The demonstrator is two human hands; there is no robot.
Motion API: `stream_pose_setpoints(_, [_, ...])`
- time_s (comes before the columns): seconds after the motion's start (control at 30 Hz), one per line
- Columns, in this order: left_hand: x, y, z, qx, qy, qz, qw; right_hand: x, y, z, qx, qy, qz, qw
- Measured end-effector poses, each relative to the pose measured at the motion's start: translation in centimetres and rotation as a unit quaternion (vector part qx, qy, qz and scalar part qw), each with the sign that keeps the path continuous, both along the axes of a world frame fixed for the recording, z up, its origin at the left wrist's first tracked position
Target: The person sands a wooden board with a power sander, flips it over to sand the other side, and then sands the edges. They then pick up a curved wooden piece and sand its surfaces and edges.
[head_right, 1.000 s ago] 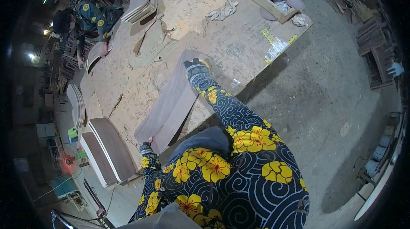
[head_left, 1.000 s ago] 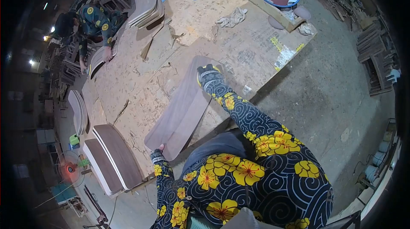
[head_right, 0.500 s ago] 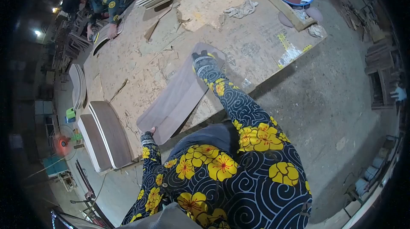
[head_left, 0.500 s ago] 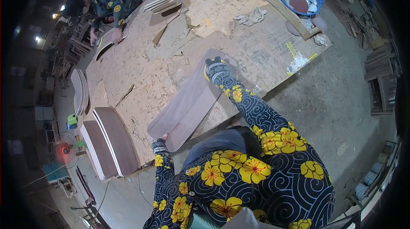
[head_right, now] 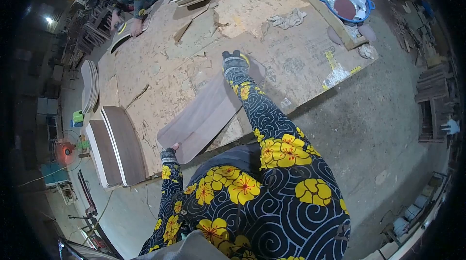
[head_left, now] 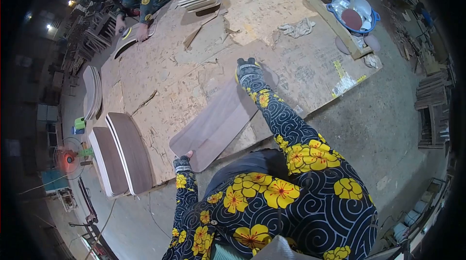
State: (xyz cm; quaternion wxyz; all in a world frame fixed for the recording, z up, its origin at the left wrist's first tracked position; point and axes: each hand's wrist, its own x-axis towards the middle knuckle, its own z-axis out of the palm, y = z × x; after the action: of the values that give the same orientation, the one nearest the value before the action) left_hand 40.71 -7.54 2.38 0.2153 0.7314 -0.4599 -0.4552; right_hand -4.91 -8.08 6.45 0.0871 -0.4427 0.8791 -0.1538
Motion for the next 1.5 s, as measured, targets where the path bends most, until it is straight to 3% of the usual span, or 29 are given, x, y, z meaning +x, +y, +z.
stream_pose_setpoints(0.1, [-2.5, 1.1, 3.4, -0.044, -0.147, -0.026, 0.988, 0.3, -0.1, -1.1, 0.001, 0.027, 0.031, 0.999])
stream_pose_setpoints(0.2, [-5.3, 2.3, 7.2, 0.023, -0.041, 0.025, 0.999, 0.4, 0.7, 0.4, 0.003, 0.037, 0.043, 0.998])
stream_pose_setpoints(0.27, [-6.5, 2.4, 8.5, 0.005, -0.071, -0.007, 0.997, -0.3, -0.1, 0.8, 0.0, 0.017, 0.002, 1.0])
stream_pose_setpoints(0.33, [-5.8, 2.1, 8.0, -0.005, -0.114, -0.036, 0.993, -0.9, -0.5, 0.3, -0.009, 0.02, -0.006, 1.0])
stream_pose_setpoints(0.37, [-5.5, 2.5, 7.7, -0.02, -0.043, -0.025, 0.999, -1.1, -0.5, 0.0, -0.009, 0.026, -0.009, 1.0])
stream_pose_setpoints(0.5, [-4.2, 1.5, 5.2, 0.016, -0.047, -0.008, 0.999, -1.2, 0.6, 0.6, -0.026, 0.031, -0.035, 0.999])
stream_pose_setpoints(0.63, [-4.1, 0.9, 5.9, 0.04, -0.124, -0.005, 0.991, -1.5, 2.6, 0.8, -0.045, 0.059, -0.031, 0.997])
stream_pose_setpoints(0.7, [-3.0, 0.7, 4.1, 0.009, -0.034, 0.0, 0.999, -0.5, 3.3, 1.5, -0.005, 0.047, -0.052, 0.997])
stream_pose_setpoints(0.77, [-0.7, 0.0, -0.7, -0.012, 0.02, -0.006, 1.0, 1.0, 4.5, 1.4, -0.011, 0.028, -0.043, 0.999])
stream_pose_setpoints(0.8, [-0.4, -0.1, -1.4, 0.005, 0.043, 0.001, 0.999, 1.9, 5.3, 1.2, -0.014, 0.018, -0.039, 0.999])
stream_pose_setpoints(0.87, [-0.2, -0.7, -2.3, 0.042, 0.086, 0.013, 0.995, 5.0, 6.0, 2.7, 0.092, 0.026, 0.036, 0.995])
stream_pose_setpoints(1.0, [1.7, -2.2, -8.5, 0.152, 0.133, 0.021, 0.979, 12.3, 6.1, 5.3, 0.199, -0.08, 0.048, 0.975])
stream_pose_setpoints(1.03, [0.2, -0.4, -5.7, 0.116, 0.246, 0.026, 0.962, 13.6, 6.2, 6.0, 0.213, -0.113, 0.048, 0.969])
stream_pose_setpoints(1.1, [-0.7, 0.4, -4.6, 0.135, 0.322, 0.046, 0.936, 13.6, 4.3, -1.5, 0.214, -0.064, 0.136, 0.965])
stream_pose_setpoints(1.17, [-0.8, 0.8, -4.9, 0.159, 0.359, 0.071, 0.917, 14.4, 4.6, -0.2, 0.181, -0.062, 0.084, 0.978])
stream_pose_setpoints(1.23, [-0.8, 1.0, -5.4, 0.177, 0.385, 0.093, 0.901, 11.4, 2.9, -3.6, 0.147, -0.061, 0.014, 0.987])
stream_pose_setpoints(1.4, [-1.3, 1.3, -5.6, 0.205, 0.422, 0.11, 0.876, 9.6, 2.1, -2.1, 0.141, -0.08, -0.035, 0.986])
stream_pose_setpoints(1.5, [-0.8, 1.4, -6.0, 0.213, 0.434, 0.118, 0.867, 15.3, 2.1, -0.8, 0.19, -0.107, -0.029, 0.975])
